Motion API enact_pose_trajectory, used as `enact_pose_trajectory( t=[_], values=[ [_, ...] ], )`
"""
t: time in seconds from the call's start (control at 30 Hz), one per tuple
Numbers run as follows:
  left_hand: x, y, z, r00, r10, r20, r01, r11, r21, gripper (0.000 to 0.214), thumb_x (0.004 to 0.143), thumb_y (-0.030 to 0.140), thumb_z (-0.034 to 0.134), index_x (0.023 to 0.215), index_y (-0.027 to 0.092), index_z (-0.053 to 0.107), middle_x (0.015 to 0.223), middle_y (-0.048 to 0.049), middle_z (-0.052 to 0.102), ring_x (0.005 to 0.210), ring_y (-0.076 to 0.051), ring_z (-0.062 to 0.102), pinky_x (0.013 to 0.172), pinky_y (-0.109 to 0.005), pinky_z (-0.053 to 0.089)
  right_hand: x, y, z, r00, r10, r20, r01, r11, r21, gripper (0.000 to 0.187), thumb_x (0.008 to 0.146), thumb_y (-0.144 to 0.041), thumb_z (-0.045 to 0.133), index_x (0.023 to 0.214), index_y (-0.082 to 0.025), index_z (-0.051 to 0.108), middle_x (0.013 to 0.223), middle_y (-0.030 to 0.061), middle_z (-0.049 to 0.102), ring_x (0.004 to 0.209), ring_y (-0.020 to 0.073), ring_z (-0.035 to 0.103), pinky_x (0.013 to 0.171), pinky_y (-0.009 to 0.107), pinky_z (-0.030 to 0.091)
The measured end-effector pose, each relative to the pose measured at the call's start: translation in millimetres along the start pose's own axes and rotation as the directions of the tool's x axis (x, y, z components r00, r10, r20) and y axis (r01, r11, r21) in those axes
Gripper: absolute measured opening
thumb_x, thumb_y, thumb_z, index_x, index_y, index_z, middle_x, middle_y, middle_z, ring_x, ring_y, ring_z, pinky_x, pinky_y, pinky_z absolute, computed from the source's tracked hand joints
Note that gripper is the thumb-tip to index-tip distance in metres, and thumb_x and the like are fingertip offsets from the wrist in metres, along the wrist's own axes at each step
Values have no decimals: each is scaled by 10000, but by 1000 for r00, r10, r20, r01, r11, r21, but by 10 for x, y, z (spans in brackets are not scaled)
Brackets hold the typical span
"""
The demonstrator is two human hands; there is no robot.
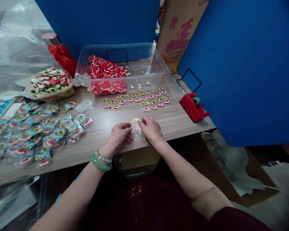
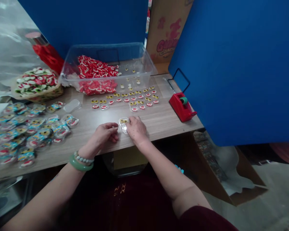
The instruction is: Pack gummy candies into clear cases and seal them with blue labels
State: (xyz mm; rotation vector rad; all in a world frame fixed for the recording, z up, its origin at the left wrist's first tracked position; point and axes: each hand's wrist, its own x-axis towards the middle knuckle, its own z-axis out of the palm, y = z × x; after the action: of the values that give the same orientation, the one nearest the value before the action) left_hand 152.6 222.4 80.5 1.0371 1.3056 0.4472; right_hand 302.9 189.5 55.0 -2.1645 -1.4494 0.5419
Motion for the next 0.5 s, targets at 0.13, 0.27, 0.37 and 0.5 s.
enact_pose_trajectory(
  t=[0.13,0.27,0.37,0.5],
  values=[
    [53,11,40,1000,10,-13,-10,1000,-13,60,862,73,578,876,120,613,463,-10,586,394,-151,574,426,-238,468,-52,-144,16,1000,5,-1,-5,989,-145,225,934,-298,481,962,-196,679,1041,111,688,962,235,615,802,328,423],
    [36,-36,49,999,-18,-46,15,998,-60,115,823,108,632,719,137,592,458,-18,578,369,-134,545,399,-228,440,-65,-202,88,999,37,18,-37,999,-22,166,904,-285,513,881,-204,656,950,79,695,899,223,614,762,320,413],
    [-37,-113,32,997,38,-72,-49,985,-163,157,738,115,700,691,161,557,478,1,583,400,-128,560,404,-212,435,-111,-151,184,997,74,-20,-64,950,305,93,845,-306,577,821,-222,608,789,1,650,763,179,579,709,293,404],
    [-226,-239,7,982,177,-57,-186,905,-382,293,621,170,793,690,181,508,588,31,622,508,-130,621,511,-238,527,-309,-101,281,995,92,-50,-31,715,698,135,775,-345,614,772,-221,561,699,-47,562,667,141,515,668,271,408]
  ],
)
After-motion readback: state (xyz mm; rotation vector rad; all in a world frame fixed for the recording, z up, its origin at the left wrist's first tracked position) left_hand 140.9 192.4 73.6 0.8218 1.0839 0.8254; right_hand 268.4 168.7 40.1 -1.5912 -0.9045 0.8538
